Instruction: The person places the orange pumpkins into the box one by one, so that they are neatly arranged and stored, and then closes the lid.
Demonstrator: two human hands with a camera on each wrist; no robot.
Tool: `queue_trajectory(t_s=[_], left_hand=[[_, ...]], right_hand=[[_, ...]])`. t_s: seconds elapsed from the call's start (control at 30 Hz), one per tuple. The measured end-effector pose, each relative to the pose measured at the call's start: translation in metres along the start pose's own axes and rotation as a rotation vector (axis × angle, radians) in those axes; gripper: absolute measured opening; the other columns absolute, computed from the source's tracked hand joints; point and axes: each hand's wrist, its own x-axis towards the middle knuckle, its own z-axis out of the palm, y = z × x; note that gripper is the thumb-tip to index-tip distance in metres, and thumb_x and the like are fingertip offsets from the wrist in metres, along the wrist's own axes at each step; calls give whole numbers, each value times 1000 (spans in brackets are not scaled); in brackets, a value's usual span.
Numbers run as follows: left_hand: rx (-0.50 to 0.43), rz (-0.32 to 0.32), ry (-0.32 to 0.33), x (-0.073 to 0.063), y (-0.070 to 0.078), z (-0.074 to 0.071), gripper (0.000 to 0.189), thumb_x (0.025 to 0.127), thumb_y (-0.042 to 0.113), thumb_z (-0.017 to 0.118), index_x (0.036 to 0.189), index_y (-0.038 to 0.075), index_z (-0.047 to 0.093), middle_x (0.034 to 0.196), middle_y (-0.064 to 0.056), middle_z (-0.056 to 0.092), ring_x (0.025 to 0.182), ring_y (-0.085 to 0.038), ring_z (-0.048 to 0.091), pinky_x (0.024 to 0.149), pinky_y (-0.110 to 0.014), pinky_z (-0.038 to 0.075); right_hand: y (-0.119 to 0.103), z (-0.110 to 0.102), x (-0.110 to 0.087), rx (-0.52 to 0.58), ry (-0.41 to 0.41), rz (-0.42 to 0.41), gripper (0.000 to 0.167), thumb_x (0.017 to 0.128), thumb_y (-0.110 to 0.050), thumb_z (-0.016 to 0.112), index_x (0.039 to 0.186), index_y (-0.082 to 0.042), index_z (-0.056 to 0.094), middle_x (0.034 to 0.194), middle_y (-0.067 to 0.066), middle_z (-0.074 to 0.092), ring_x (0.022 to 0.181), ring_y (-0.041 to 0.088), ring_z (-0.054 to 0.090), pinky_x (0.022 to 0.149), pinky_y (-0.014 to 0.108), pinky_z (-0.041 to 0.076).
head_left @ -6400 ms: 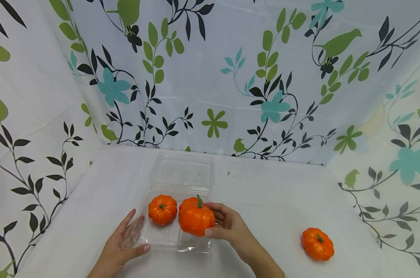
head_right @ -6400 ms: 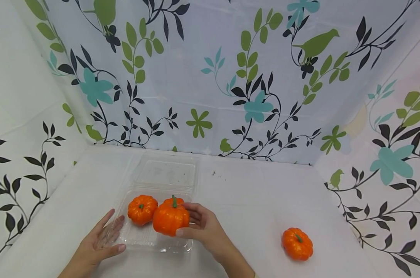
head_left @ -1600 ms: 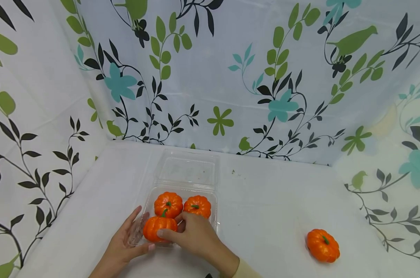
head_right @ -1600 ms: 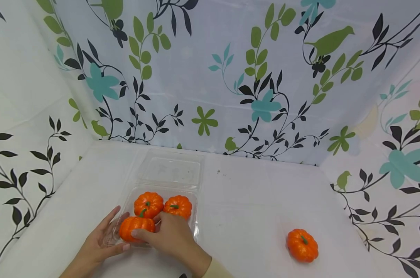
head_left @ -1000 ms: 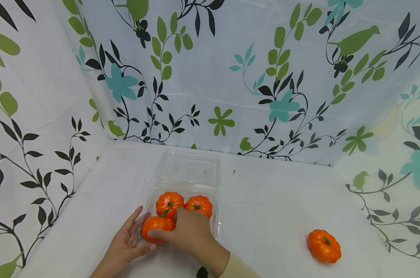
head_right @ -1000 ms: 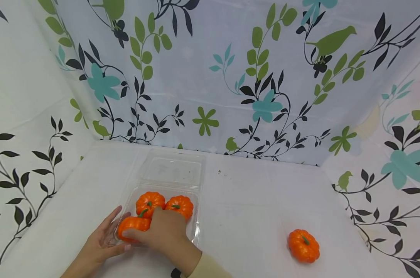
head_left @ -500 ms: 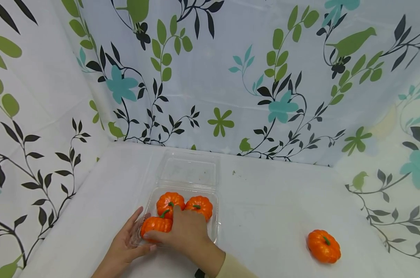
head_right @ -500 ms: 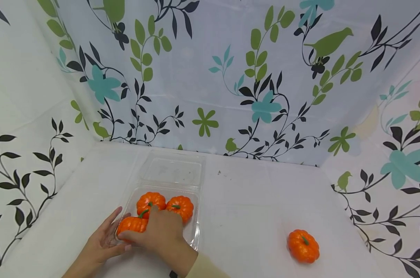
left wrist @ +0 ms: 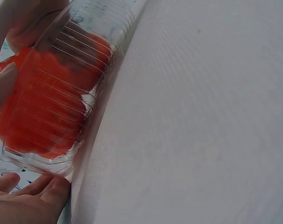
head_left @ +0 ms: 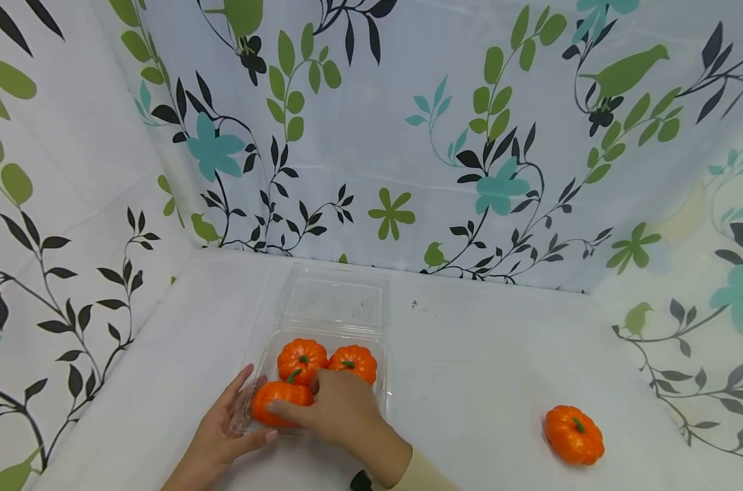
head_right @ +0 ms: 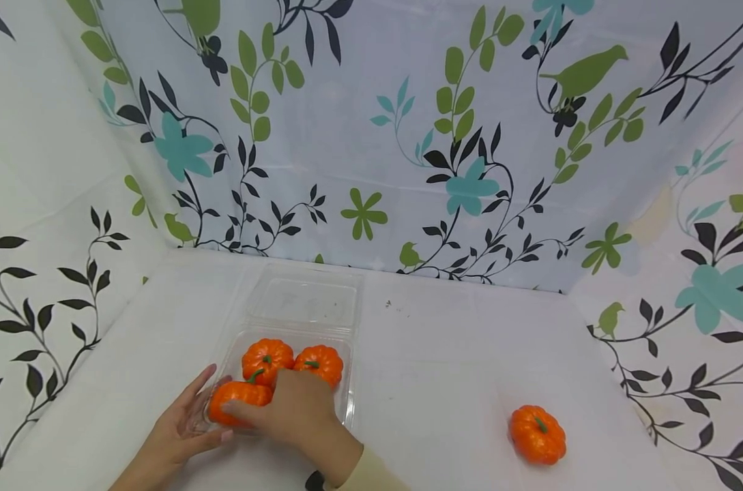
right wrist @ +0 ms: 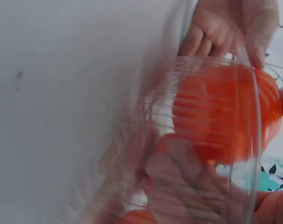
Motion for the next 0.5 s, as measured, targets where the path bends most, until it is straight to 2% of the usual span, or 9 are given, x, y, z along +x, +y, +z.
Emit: queue_trajectory(t_s=[0.1, 0.2, 0.27, 0.37, 0.43, 0.5], left_hand=[[10, -20, -2, 0, 2, 0, 102, 86, 5, 79, 163, 22, 15, 162, -16, 30, 137, -4, 42, 99, -13, 42], [22, -30, -9, 0, 3, 1, 102, 87, 7, 79, 163, 22, 14, 162, -18, 29, 147, -29, 32, 106, -22, 40], [28, -32, -7, 0, 3, 1, 101, 87, 8, 79, 163, 22, 14, 162, -17, 30, 147, -34, 29, 107, -24, 39], [33, -32, 0, 0, 3, 1, 101, 87, 8, 80, 163, 22, 16, 162, -16, 30, 143, -14, 38, 105, -19, 38], [28, -31, 0, 0, 3, 1, 101, 86, 8, 80, 163, 22, 16, 162, -15, 31, 134, 3, 41, 102, -13, 37], [24, -30, -1, 0, 2, 1, 100, 87, 8, 80, 163, 22, 16, 162, -15, 31, 126, 14, 41, 101, -11, 36]], right_hand=[[4, -4, -1, 67, -15, 13, 72, 74, -88, 57, 78, -17, 65, 64, -11, 55, 60, 9, 50, 51, 26, 42], [6, -6, -1, 90, -16, 15, 71, 74, -86, 60, 81, -16, 68, 67, -11, 58, 62, 8, 52, 53, 27, 44], [7, -6, -1, 93, -17, 9, 73, 74, -85, 61, 85, -14, 72, 70, -10, 62, 64, 8, 53, 54, 27, 45], [8, -5, -1, 100, -19, 2, 75, 75, -84, 62, 90, -11, 74, 71, -10, 64, 65, 8, 53, 54, 27, 45], [8, -4, -2, 114, -22, 5, 74, 75, -83, 63, 88, -11, 74, 69, -9, 62, 63, 8, 53, 52, 27, 45], [8, -3, -2, 125, -21, 12, 73, 74, -83, 63, 84, -11, 72, 66, -9, 60, 60, 9, 52, 50, 27, 43]])
